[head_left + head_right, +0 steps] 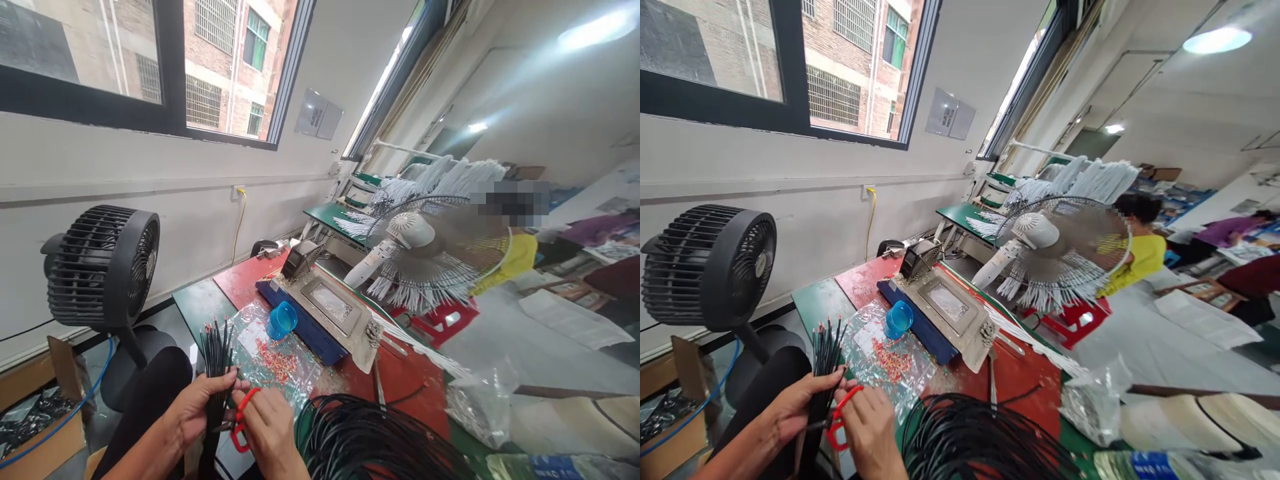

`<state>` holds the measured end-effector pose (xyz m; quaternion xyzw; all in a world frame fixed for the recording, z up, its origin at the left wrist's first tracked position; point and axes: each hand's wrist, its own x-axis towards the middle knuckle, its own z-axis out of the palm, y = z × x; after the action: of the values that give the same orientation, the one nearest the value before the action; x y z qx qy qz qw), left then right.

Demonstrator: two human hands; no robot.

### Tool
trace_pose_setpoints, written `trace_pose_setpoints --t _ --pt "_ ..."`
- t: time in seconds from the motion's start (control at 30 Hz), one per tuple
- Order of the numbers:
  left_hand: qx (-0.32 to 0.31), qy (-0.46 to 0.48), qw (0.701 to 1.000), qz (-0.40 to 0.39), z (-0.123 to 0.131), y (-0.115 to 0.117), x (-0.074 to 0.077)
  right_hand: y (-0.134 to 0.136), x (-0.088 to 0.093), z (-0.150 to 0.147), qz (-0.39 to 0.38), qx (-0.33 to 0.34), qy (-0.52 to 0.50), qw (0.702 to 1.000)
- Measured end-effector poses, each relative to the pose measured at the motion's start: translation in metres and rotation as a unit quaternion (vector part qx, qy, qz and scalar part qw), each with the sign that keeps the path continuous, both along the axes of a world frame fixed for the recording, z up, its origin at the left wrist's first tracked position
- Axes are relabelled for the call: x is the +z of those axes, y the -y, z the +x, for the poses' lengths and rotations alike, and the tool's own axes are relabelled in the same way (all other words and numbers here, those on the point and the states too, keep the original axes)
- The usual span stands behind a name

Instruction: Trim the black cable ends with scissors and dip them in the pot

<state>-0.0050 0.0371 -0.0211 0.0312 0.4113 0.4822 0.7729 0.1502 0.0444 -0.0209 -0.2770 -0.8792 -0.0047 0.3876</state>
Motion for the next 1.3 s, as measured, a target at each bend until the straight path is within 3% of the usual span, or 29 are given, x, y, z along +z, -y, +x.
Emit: trace_pose_setpoints --t 0.23,0.3,0.37,0.43,0.5,0.6,0.7,0.87,1.1,1.3 --pt "-0.012 0.078 0.997 -0.01 -0.003 0.002 -0.001 0.003 0.004 -0.01 0.077 0.033 0.076 0.994" --pt "-0.003 0.061 0.998 0.0 -0.006 0.003 0.0 0.0 0.008 -0.001 0.09 0.016 0.044 0.995" --pt "0.005 0.004 1.0 0.019 -0.011 0.004 0.001 -0.01 0.018 0.011 0.089 -0.043 -0.042 0.994" --pt "-0.005 -0.073 0.996 0.059 -0.02 0.007 -0.002 -0.025 0.033 0.024 0.043 -0.14 -0.146 0.978" --pt "-0.034 -0.131 0.983 0.123 -0.03 0.01 -0.011 -0.046 0.05 0.036 -0.065 -0.245 -0.211 0.944" --pt "-0.08 -0.152 0.971 0.167 -0.048 0.018 -0.034 -0.078 0.066 0.047 -0.203 -0.303 -0.242 0.899" --pt "-0.103 -0.123 0.972 0.172 -0.065 0.028 -0.059 -0.1 0.06 0.046 -0.248 -0.296 -0.22 0.896" --pt "-0.074 -0.082 0.984 0.138 -0.089 0.036 -0.087 -0.112 0.038 0.035 -0.249 -0.331 -0.134 0.9" --pt "-0.018 0.002 0.996 0.092 -0.099 0.027 -0.105 -0.118 0.032 0.033 -0.253 -0.388 -0.071 0.883" --pt "0.007 -0.006 1.0 0.027 -0.099 0.02 -0.113 -0.119 0.032 0.035 -0.254 -0.374 -0.075 0.889"
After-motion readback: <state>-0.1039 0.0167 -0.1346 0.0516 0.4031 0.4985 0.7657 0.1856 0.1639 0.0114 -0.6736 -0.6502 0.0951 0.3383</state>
